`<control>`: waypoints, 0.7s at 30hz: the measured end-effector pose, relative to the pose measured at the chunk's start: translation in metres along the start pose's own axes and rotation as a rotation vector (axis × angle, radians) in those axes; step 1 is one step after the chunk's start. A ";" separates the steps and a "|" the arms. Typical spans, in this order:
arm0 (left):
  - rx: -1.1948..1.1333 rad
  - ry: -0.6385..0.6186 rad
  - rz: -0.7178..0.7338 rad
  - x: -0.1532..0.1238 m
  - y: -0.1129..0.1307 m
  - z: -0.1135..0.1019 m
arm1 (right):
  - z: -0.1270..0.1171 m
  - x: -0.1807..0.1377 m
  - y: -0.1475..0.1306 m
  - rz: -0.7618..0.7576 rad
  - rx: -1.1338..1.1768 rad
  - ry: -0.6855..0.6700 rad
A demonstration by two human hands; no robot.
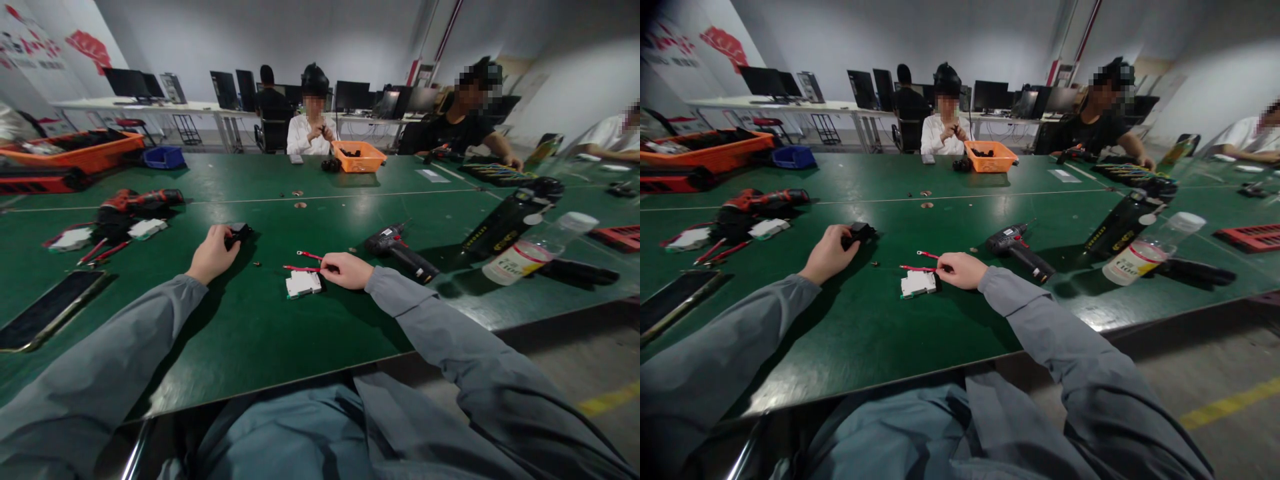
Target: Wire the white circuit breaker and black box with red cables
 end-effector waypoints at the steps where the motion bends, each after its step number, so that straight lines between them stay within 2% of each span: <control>1: 0.042 -0.004 -0.001 0.000 -0.003 -0.001 | 0.000 0.000 0.000 -0.002 0.001 -0.001; 5: 0.164 -0.057 0.072 -0.005 0.007 -0.002 | -0.002 0.000 -0.001 0.011 -0.004 -0.017; 11: 0.166 -0.154 0.313 -0.030 0.067 -0.003 | -0.002 0.000 -0.002 0.017 0.000 -0.028; 15: 0.108 -0.185 0.405 -0.044 0.099 -0.005 | -0.001 0.000 -0.001 0.009 0.001 -0.027; 21: 0.049 -0.202 0.477 -0.054 0.112 -0.005 | -0.001 -0.001 -0.001 0.021 -0.002 -0.022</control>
Point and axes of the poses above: each hand's wrist, its own x-axis towards the middle knuckle, its own z-axis out of the palm, y = z × x, the point moved 4 cm from there along x, towards the middle knuckle, and after that the axes turned 3 degrees about y, right-handed, at the moved point
